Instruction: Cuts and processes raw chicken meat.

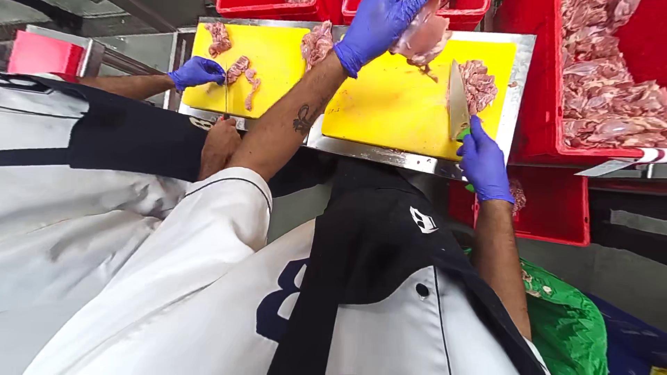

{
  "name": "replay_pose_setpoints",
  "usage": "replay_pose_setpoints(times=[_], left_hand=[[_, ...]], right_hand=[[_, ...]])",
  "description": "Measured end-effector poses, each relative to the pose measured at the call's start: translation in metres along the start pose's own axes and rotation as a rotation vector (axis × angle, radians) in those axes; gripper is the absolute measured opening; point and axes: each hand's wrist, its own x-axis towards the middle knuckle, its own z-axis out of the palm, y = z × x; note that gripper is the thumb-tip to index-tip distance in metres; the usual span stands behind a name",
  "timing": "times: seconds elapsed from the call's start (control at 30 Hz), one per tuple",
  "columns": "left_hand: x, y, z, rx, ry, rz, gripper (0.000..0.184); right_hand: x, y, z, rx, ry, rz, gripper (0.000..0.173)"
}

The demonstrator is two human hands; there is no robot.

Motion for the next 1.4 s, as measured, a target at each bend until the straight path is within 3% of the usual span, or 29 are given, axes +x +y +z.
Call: replay_pose_setpoints(times=[0.1,0.13,0.23,0.3,0.4,0.5,0.7,0.83,1.03,1.17,1.23,1.3,1.4], left_hand=[[-0.039,-0.019,0.032,-0.127,0.028,-0.194,0.03],[-0.059,-0.035,0.04,-0.036,0.003,-0.311,0.033],[-0.11,-0.097,0.052,0.575,-0.186,-0.561,0.051],[-0.114,-0.113,0.043,0.715,-0.165,-0.654,0.06],[-0.105,-0.117,0.036,0.619,-0.092,-0.598,0.047],[-0.106,-0.123,0.047,0.572,-0.177,-0.402,0.051],[-0.105,-0.117,0.06,0.614,-0.325,-0.416,0.031],[-0.101,-0.117,0.041,0.415,-0.291,-0.386,0.027],[-0.104,-0.08,0.017,-0.217,-0.077,-0.469,0.023],[-0.109,-0.065,0.021,-0.418,-0.008,-0.483,0.022],[-0.122,-0.072,0.026,-0.191,-0.015,-0.529,0.025],[-0.145,-0.085,0.032,0.317,-0.124,-0.617,0.035],[-0.171,-0.098,0.041,0.688,-0.133,-0.703,0.041]], right_hand=[[-0.013,-0.001,-0.028,0.071,0.096,-0.035,0.052],[-0.018,-0.002,-0.032,0.104,0.132,-0.05,0.053],[-0.04,-0.01,-0.032,0.13,0.137,-0.089,0.055],[-0.055,-0.02,-0.019,0.05,0.048,-0.131,0.053],[-0.066,-0.03,0.004,-0.16,-0.108,-0.25,0.051],[-0.067,-0.038,0.02,-0.341,-0.157,-0.329,0.052],[-0.007,-0.073,0.062,-0.385,-0.173,-0.248,0.055],[0.013,-0.084,0.074,-0.338,-0.139,-0.272,0.054],[-0.031,-0.02,0.026,-0.316,-0.244,-0.285,0.052],[-0.028,-0.016,0.01,-0.301,-0.133,-0.242,0.051],[-0.026,-0.031,0.011,-0.24,-0.038,-0.281,0.052],[-0.031,-0.045,0.021,-0.143,-0.048,-0.329,0.053],[-0.033,-0.041,0.045,0.096,-0.347,-0.243,0.05]])
